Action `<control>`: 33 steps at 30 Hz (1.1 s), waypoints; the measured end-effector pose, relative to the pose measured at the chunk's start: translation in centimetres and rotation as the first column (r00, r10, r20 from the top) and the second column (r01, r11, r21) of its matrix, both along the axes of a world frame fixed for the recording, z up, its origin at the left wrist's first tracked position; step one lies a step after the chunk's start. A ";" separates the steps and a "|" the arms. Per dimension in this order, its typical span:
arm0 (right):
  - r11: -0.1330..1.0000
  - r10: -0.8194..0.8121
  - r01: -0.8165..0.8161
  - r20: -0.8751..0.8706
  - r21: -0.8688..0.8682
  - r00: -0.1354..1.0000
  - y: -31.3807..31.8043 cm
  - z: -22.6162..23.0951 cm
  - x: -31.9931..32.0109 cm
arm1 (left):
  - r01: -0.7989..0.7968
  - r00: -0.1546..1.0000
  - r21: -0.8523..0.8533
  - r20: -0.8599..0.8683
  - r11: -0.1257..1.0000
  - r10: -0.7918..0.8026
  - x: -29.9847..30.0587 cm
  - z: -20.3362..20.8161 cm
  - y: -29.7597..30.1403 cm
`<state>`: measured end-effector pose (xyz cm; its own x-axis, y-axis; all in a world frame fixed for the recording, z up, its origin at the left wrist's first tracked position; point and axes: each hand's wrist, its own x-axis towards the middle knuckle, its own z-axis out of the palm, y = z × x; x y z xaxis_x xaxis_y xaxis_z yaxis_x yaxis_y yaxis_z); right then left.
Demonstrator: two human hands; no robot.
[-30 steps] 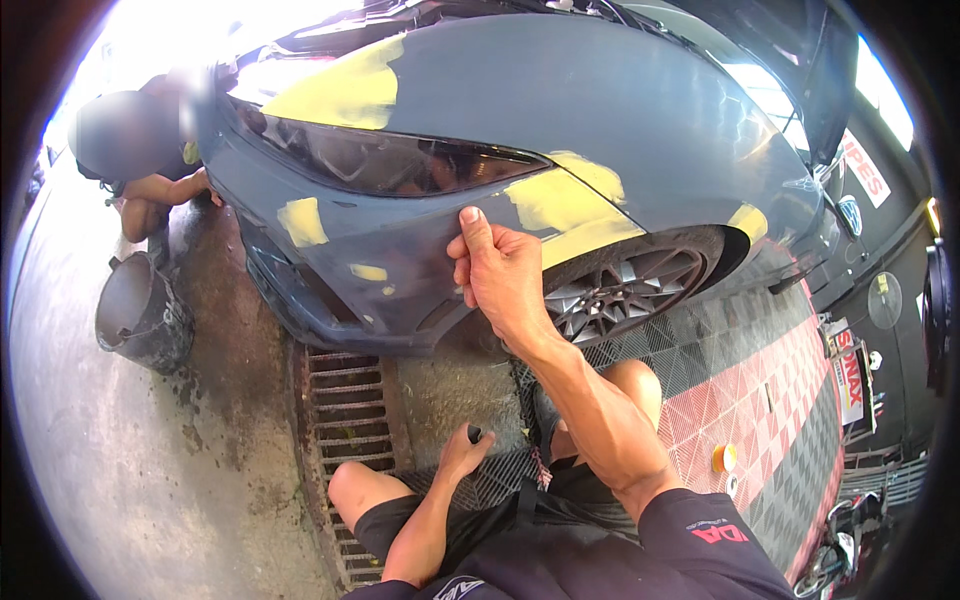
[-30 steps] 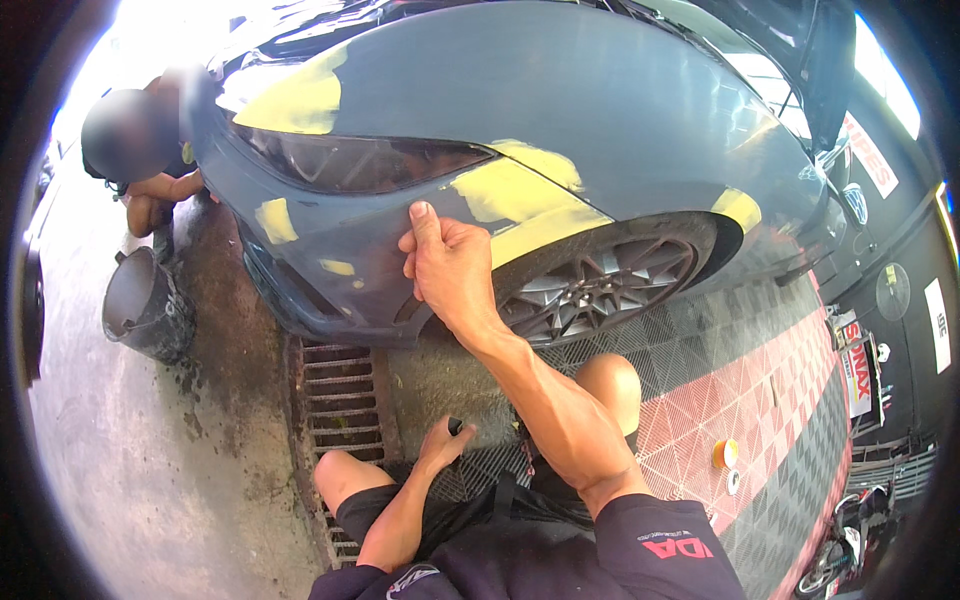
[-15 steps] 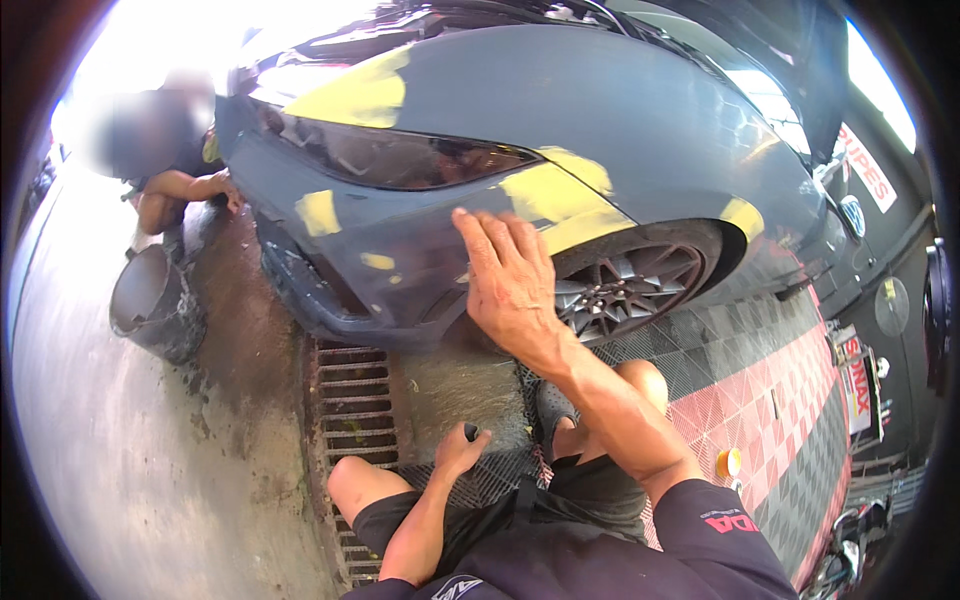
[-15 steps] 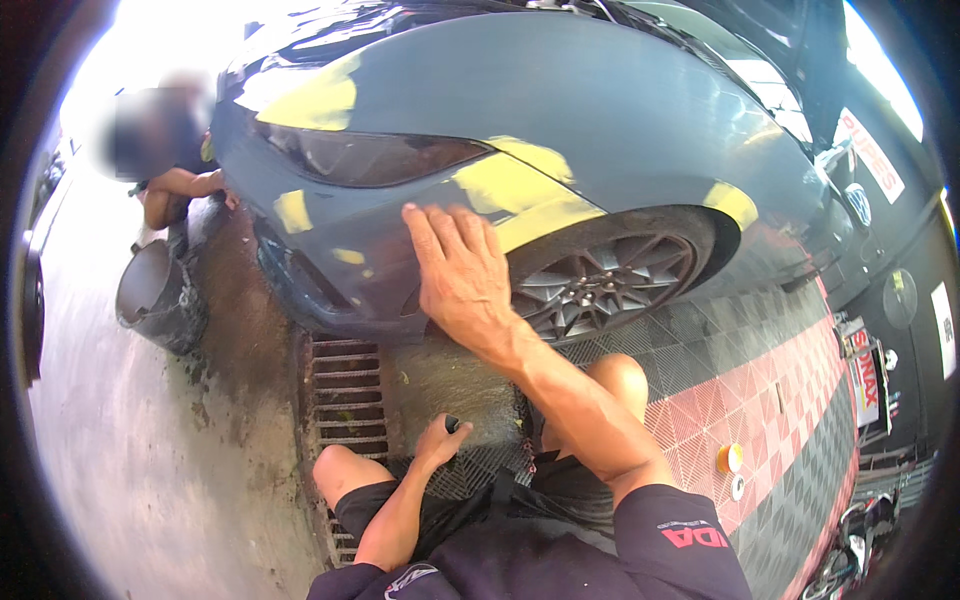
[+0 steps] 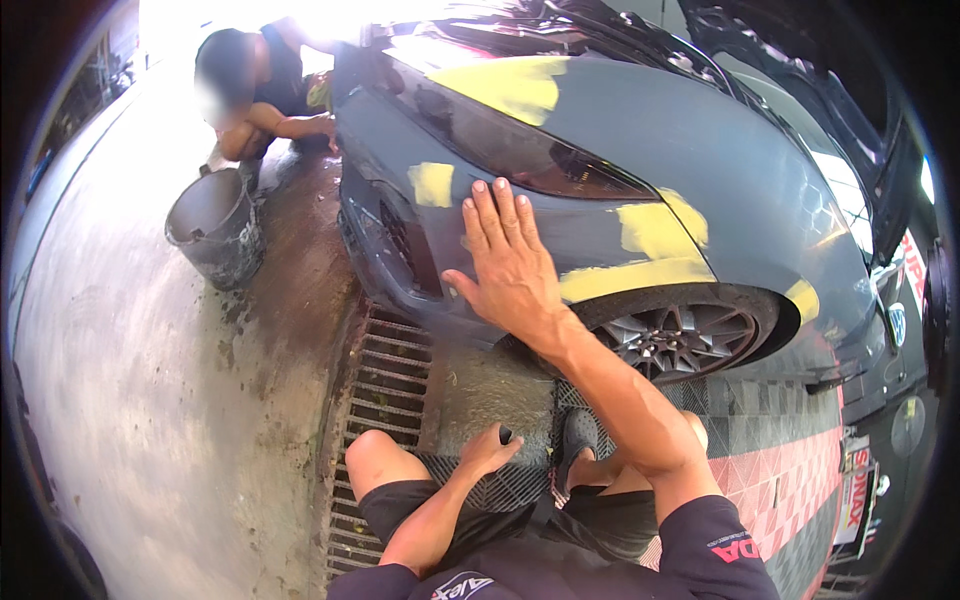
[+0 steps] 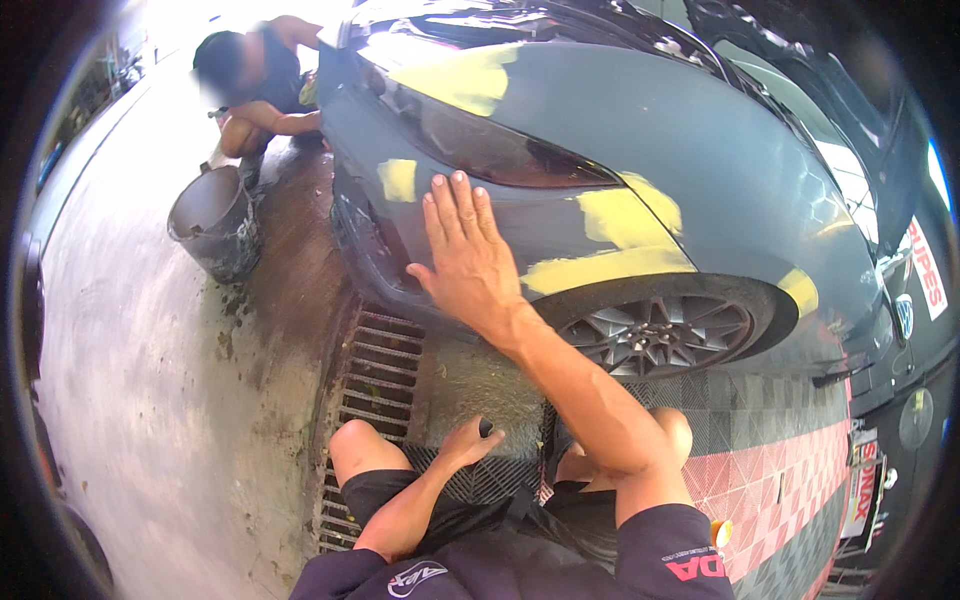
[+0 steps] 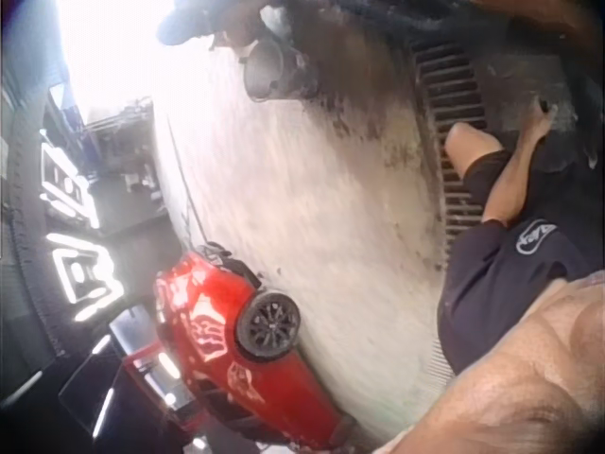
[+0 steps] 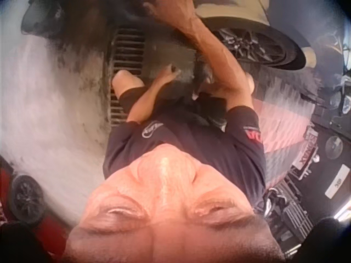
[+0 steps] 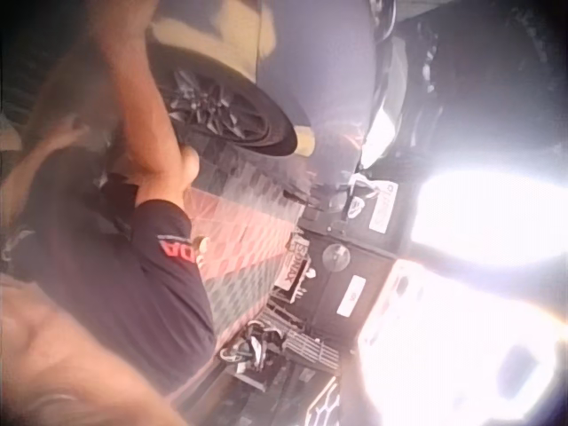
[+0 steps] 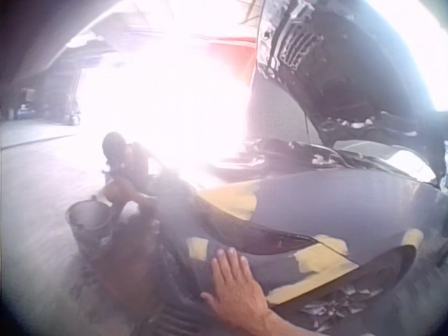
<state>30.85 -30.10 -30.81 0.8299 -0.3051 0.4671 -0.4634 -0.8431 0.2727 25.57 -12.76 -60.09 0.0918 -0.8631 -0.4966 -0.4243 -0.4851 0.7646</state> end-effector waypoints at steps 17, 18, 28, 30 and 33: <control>0.847 0.518 -0.481 -0.146 0.226 0.843 -0.7 -0.5 0.3 | -0.010 1.000 -0.097 0.027 0.995 0.012 0.0 0.0 -0.2; 0.809 0.559 -0.538 -0.025 0.234 0.829 0.9 -1.3 0.3 | -0.023 0.999 -0.114 0.032 0.993 0.027 0.0 -0.7 0.0; 0.952 -0.080 -0.069 0.457 0.300 0.886 11.7 2.3 -15.1 | -0.711 0.471 -0.019 -0.755 0.703 0.456 2.2 -1.9 0.5; 0.938 -0.296 0.179 0.419 0.296 0.858 12.7 2.4 -19.7 | -0.737 0.255 0.145 -0.845 0.660 0.470 4.0 -0.9 0.5; 0.851 -0.487 0.386 0.258 0.357 0.835 13.5 1.2 -21.4 | -0.713 -0.109 0.367 -0.900 0.597 0.422 8.3 0.4 1.7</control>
